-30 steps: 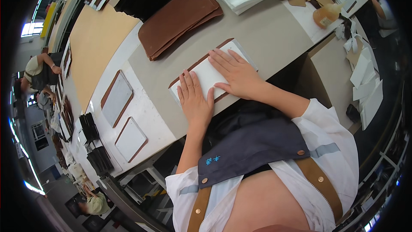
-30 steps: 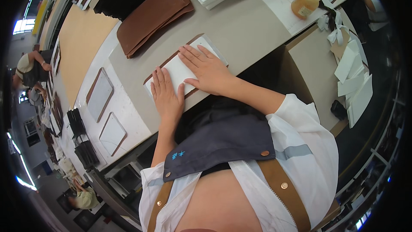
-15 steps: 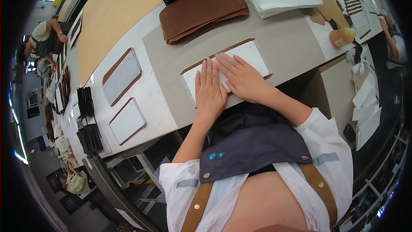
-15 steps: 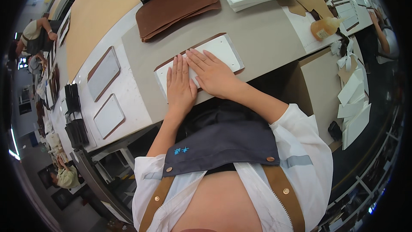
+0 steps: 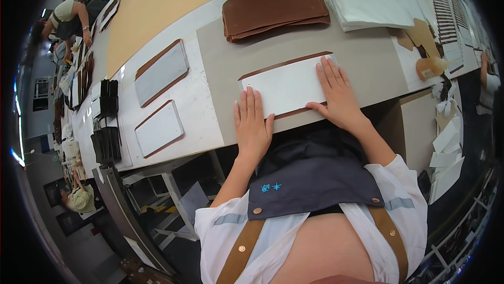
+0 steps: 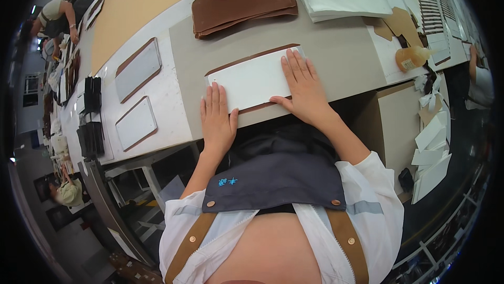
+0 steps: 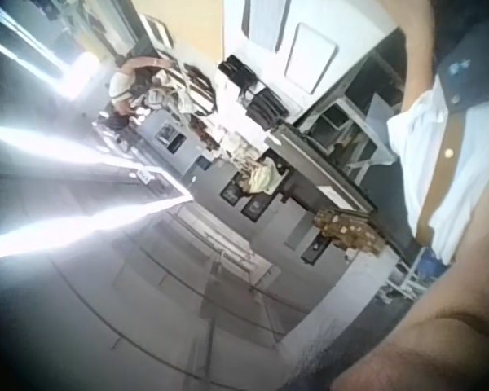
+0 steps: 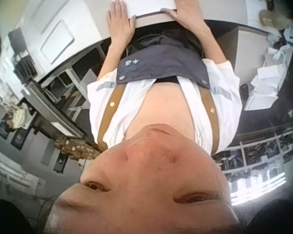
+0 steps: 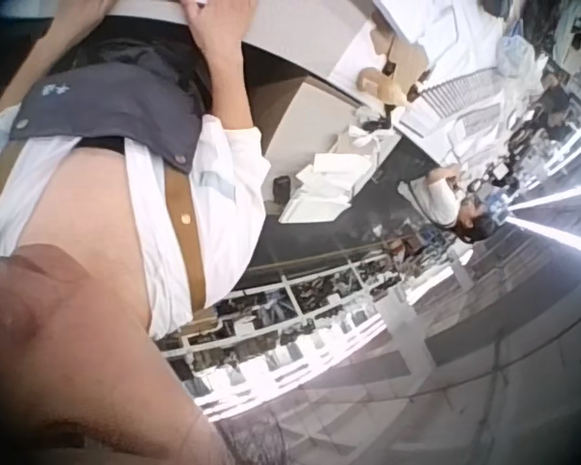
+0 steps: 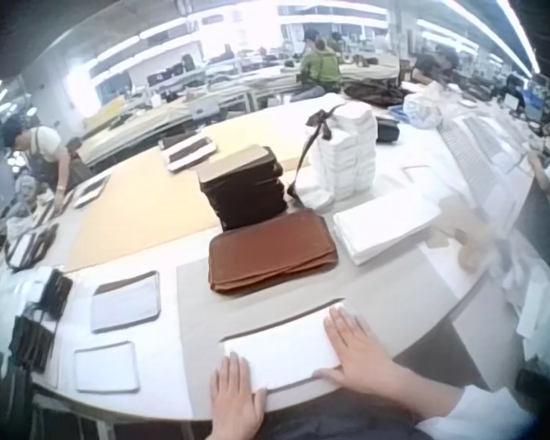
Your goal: The person applies glue from a bottle onto white rectangular sheets and presses them onto brown rectangular sheets. The person repeats this process for multiple units, stacking the finished laminated pieces on the table.
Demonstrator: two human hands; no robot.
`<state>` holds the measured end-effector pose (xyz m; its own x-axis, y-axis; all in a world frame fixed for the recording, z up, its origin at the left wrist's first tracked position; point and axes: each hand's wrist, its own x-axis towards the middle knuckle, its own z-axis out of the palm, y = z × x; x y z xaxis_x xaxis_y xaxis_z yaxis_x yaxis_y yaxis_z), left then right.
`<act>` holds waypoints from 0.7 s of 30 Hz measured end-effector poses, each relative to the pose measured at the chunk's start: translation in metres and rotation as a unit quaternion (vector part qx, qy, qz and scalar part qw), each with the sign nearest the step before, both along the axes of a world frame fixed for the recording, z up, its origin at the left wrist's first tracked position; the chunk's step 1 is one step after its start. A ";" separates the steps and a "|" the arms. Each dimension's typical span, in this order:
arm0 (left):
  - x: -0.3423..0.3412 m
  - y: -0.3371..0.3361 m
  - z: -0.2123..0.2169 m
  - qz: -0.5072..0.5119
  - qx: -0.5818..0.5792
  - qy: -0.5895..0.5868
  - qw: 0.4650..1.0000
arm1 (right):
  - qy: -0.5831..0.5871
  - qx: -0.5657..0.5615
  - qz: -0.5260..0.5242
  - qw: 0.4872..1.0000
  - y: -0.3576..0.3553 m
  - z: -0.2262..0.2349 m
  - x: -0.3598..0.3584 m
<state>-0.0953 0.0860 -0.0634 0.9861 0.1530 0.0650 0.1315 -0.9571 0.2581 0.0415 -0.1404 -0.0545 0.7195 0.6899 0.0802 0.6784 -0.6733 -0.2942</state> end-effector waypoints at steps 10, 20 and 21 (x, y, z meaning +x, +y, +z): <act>-0.032 0.020 0.005 0.020 -0.057 0.002 0.998 | -0.010 0.001 -0.032 0.999 -0.028 -0.001 0.002; -0.046 0.005 0.014 -0.025 0.061 0.053 0.996 | 0.009 -0.040 0.081 0.996 -0.008 0.018 -0.026; -0.048 0.007 0.014 -0.015 0.050 0.053 0.997 | 0.011 -0.037 0.066 0.997 -0.010 0.018 -0.026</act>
